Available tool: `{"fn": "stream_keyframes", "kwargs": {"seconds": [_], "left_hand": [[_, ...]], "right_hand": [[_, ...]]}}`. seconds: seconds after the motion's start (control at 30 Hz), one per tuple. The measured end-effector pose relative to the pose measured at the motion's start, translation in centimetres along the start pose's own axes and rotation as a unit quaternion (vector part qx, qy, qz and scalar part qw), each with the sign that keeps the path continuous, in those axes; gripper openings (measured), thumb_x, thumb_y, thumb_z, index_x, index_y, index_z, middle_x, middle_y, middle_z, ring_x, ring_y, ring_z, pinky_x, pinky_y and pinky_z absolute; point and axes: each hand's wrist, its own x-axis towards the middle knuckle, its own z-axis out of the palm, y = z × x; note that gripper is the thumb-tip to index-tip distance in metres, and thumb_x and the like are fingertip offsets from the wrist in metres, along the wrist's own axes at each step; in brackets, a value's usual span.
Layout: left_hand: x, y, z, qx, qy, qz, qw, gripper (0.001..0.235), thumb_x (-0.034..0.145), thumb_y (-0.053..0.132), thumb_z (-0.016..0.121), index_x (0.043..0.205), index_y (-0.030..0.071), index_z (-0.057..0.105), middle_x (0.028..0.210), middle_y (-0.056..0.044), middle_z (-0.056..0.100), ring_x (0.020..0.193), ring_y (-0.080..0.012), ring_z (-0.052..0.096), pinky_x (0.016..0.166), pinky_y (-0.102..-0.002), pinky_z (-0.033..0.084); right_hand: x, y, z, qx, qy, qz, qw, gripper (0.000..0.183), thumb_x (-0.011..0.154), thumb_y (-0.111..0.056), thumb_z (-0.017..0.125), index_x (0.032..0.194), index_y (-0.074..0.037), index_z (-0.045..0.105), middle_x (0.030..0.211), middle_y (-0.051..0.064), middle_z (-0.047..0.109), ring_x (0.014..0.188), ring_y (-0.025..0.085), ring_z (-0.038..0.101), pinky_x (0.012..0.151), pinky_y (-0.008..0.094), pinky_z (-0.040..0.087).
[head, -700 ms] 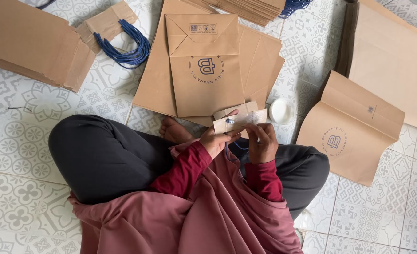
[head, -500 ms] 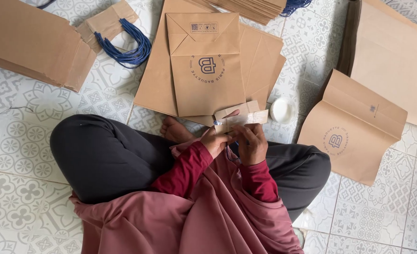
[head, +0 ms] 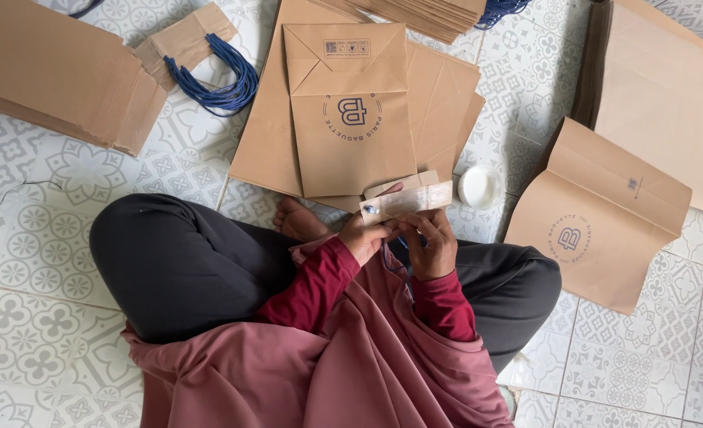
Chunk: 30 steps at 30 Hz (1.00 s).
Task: The person sits on the floor and assembles flat paper bags by inserting blue string handles through slots and securing them with cardboard pieces. They then fold the bags into shape and stack them.
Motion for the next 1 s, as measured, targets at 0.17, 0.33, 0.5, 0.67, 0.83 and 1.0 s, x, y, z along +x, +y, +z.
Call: {"fn": "stream_keyframes", "kwargs": {"seconds": [0.17,0.33,0.5,0.67,0.83,1.0], "left_hand": [[-0.3,-0.1,0.1,-0.017,-0.003,0.005,1.000,0.091,0.074,-0.025,0.047,0.157,0.012,0.043,0.140,-0.020,0.060,0.122,-0.0328,0.064,0.106,-0.049,0.053],[-0.6,-0.3,0.2,-0.032,-0.023,-0.003,0.999,0.094,0.072,-0.027,0.046,0.158,0.012,0.042,0.144,-0.023,0.057,0.127,-0.0374,0.060,0.109,-0.052,0.049],[-0.1,-0.5,-0.8,-0.032,-0.017,0.002,0.999,0.094,0.070,-0.028,0.046,0.157,0.009,0.041,0.138,-0.020,0.062,0.120,-0.0320,0.066,0.103,-0.047,0.055],[-0.6,0.4,0.3,-0.033,-0.034,0.000,0.999,0.095,0.072,-0.027,0.044,0.158,0.010,0.039,0.144,-0.022,0.057,0.127,-0.0359,0.060,0.108,-0.052,0.050],[-0.9,0.2,0.4,-0.039,-0.038,-0.014,0.998,0.094,0.073,-0.026,0.044,0.159,0.011,0.039,0.147,-0.022,0.055,0.130,-0.0369,0.057,0.111,-0.053,0.046],[-0.9,0.4,0.4,-0.036,-0.035,-0.014,0.999,0.093,0.073,-0.026,0.044,0.159,0.009,0.038,0.144,-0.020,0.058,0.124,-0.0319,0.063,0.108,-0.048,0.052]], "right_hand": [[0.1,1.3,-1.2,-0.013,-0.008,-0.025,1.000,0.010,0.089,-0.007,0.080,0.095,-0.015,0.082,0.083,0.005,0.063,0.075,0.028,0.069,0.071,0.036,0.056],[0.0,1.9,-1.7,-0.032,0.007,-0.036,0.999,0.012,0.089,-0.005,0.080,0.097,-0.014,0.082,0.084,0.004,0.063,0.076,0.025,0.067,0.072,0.035,0.055],[0.5,-0.6,-0.7,0.028,-0.024,-0.046,0.998,0.014,0.087,-0.002,0.079,0.096,-0.013,0.082,0.082,0.007,0.063,0.074,0.029,0.069,0.071,0.036,0.056],[0.4,1.3,-2.0,0.001,-0.031,-0.043,0.999,0.012,0.088,-0.007,0.080,0.095,-0.017,0.083,0.084,0.006,0.063,0.074,0.028,0.067,0.070,0.037,0.055],[0.3,2.1,-2.4,-0.027,0.007,-0.034,0.999,0.011,0.089,-0.005,0.081,0.094,-0.015,0.082,0.085,0.004,0.061,0.073,0.022,0.064,0.070,0.033,0.054],[0.0,0.8,-1.2,0.015,-0.019,-0.040,0.999,0.015,0.090,-0.004,0.077,0.093,-0.018,0.083,0.083,0.003,0.061,0.074,0.025,0.068,0.072,0.034,0.056]]}}
